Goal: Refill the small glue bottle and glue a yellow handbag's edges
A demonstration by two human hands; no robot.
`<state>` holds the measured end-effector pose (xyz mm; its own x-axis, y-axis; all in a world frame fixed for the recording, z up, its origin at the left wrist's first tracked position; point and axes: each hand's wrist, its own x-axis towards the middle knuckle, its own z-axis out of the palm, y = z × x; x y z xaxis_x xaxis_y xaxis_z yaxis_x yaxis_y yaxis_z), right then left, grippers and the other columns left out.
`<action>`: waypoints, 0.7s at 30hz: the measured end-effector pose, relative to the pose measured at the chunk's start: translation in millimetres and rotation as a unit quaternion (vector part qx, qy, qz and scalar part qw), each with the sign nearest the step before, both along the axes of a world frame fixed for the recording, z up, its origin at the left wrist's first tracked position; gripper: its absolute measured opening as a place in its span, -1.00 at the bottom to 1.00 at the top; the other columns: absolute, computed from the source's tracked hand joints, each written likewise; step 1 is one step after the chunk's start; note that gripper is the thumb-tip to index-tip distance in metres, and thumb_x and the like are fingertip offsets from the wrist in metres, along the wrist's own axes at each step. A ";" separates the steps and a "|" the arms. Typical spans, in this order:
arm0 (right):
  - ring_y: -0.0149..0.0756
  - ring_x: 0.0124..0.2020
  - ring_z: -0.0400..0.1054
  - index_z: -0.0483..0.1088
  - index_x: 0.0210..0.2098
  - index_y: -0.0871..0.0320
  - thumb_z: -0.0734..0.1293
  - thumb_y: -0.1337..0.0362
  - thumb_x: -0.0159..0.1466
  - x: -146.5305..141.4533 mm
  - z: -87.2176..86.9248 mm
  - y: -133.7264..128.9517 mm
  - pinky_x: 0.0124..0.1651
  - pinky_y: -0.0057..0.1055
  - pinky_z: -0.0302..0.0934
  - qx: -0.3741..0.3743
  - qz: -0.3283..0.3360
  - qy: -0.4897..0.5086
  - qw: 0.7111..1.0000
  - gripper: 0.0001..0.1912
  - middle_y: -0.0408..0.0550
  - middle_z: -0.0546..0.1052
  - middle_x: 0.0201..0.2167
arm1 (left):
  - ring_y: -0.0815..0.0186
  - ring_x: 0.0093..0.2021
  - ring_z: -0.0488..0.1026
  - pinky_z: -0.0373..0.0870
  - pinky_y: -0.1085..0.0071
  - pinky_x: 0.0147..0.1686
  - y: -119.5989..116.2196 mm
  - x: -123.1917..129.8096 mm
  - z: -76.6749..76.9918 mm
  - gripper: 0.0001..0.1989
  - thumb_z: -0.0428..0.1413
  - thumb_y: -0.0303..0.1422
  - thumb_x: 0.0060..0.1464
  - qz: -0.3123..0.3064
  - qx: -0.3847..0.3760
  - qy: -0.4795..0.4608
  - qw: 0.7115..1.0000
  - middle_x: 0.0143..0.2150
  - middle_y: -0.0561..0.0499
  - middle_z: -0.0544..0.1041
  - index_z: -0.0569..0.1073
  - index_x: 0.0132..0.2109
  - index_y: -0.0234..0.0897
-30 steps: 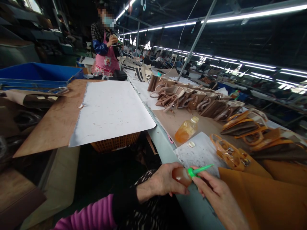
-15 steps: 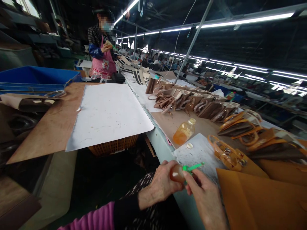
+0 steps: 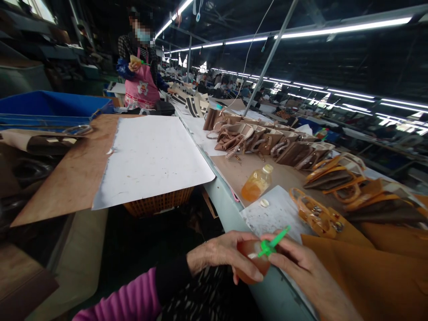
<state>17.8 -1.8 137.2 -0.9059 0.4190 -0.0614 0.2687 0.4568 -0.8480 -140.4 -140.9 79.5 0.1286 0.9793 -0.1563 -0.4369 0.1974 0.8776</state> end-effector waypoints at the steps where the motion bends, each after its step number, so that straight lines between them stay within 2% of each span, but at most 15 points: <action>1: -0.14 -0.11 0.48 0.60 -0.15 -0.02 0.39 0.03 0.23 0.3 -1.2 0.3 -0.03 -0.41 0.31 0.004 0.007 -0.003 1.000 -0.72 -0.06 0.60 -0.18 | 0.37 -0.45 0.46 0.43 0.56 -0.61 0.6 0.2 -1.1 -0.38 0.48 -0.31 -0.33 -0.001 -0.004 -0.003 1.000 -0.35 0.03 0.50 0.50 -0.06 -0.30; 4: -0.16 -0.14 0.48 0.59 -0.16 -0.02 0.38 0.03 0.25 3.6 -8.2 -0.2 -0.06 -0.43 0.31 0.032 -0.013 0.012 0.999 -0.74 -0.08 0.59 -0.19 | 0.36 -0.47 0.47 0.45 0.53 -0.61 2.9 3.2 -4.7 -0.37 0.48 -0.31 -0.36 0.013 -0.010 -0.024 1.000 -0.34 0.03 0.51 0.49 -0.06 -0.31; 7: -0.15 -0.13 0.46 0.58 -0.20 0.00 0.38 -0.01 0.24 7.0 -18.4 -9.2 -0.08 -0.43 0.31 0.051 -0.077 0.039 0.995 -0.72 -0.07 0.58 -0.17 | 0.38 -0.50 0.46 0.44 0.54 -0.62 4.3 8.6 -6.7 -0.36 0.47 -0.35 -0.39 0.044 -0.026 -0.028 0.998 -0.37 0.04 0.50 0.48 -0.08 -0.33; 9: -0.17 -0.14 0.45 0.57 -0.23 0.01 0.39 -0.04 0.21 7.8 -24.3 -19.6 -0.12 -0.45 0.30 0.037 -0.121 0.047 0.991 -0.70 -0.09 0.58 -0.18 | 0.40 -0.51 0.43 0.43 0.55 -0.62 4.6 12.4 -6.7 -0.37 0.45 -0.37 -0.39 0.066 -0.034 -0.019 0.997 -0.40 0.06 0.49 0.47 -0.07 -0.34; 12: -0.26 -0.32 0.39 0.52 -0.33 0.02 0.38 -0.08 0.20 5.9 -28.8 -35.3 -0.24 -0.47 0.26 0.028 -0.194 0.060 0.979 -0.69 -0.16 0.52 -0.36 | 0.40 -0.52 0.41 0.40 0.53 -0.62 4.8 18.3 -4.4 -0.35 0.42 -0.38 -0.38 0.103 -0.038 -0.001 0.994 -0.41 0.07 0.48 0.46 -0.03 -0.34; 16: -0.31 -0.48 0.25 0.39 -0.50 0.05 0.38 -0.16 0.11 -1.4 -30.6 -46.7 -0.40 -0.44 0.20 0.068 -0.275 0.080 0.956 -0.60 -0.21 0.36 -0.54 | 0.36 -0.48 0.39 0.36 0.48 -0.59 5.8 27.3 0.4 -0.31 0.38 -0.37 -0.37 0.177 -0.062 0.064 0.980 -0.37 0.06 0.46 0.46 0.03 -0.31; 18: -0.30 -0.49 0.24 0.35 -0.52 0.05 0.37 -0.19 0.10 -5.8 -33.8 -48.1 -0.41 -0.42 0.20 0.078 -0.296 0.081 0.948 -0.56 -0.21 0.34 -0.55 | 0.31 -0.39 0.41 0.43 0.41 -0.45 6.4 31.4 1.0 -0.34 0.38 -0.37 -0.36 0.225 -0.059 0.141 0.962 -0.30 0.03 0.48 0.49 0.02 -0.28; 21: -0.29 -0.51 0.23 0.30 -0.53 0.05 0.35 -0.23 0.10 -10.1 -40.9 -47.5 -0.43 -0.40 0.20 0.088 -0.322 0.073 0.940 -0.53 -0.21 0.31 -0.58 | 0.19 -0.20 0.44 0.45 0.27 -0.12 6.9 34.8 -1.9 -0.41 0.39 -0.39 -0.35 0.295 -0.032 0.276 0.914 -0.16 -0.02 0.48 0.54 -0.04 -0.26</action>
<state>7.7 -49.4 96.3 -0.4543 0.8755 0.1645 0.4246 0.3752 -0.8240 -105.7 -134.0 77.6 -0.5345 0.8394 -0.0983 0.0220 0.1300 0.9913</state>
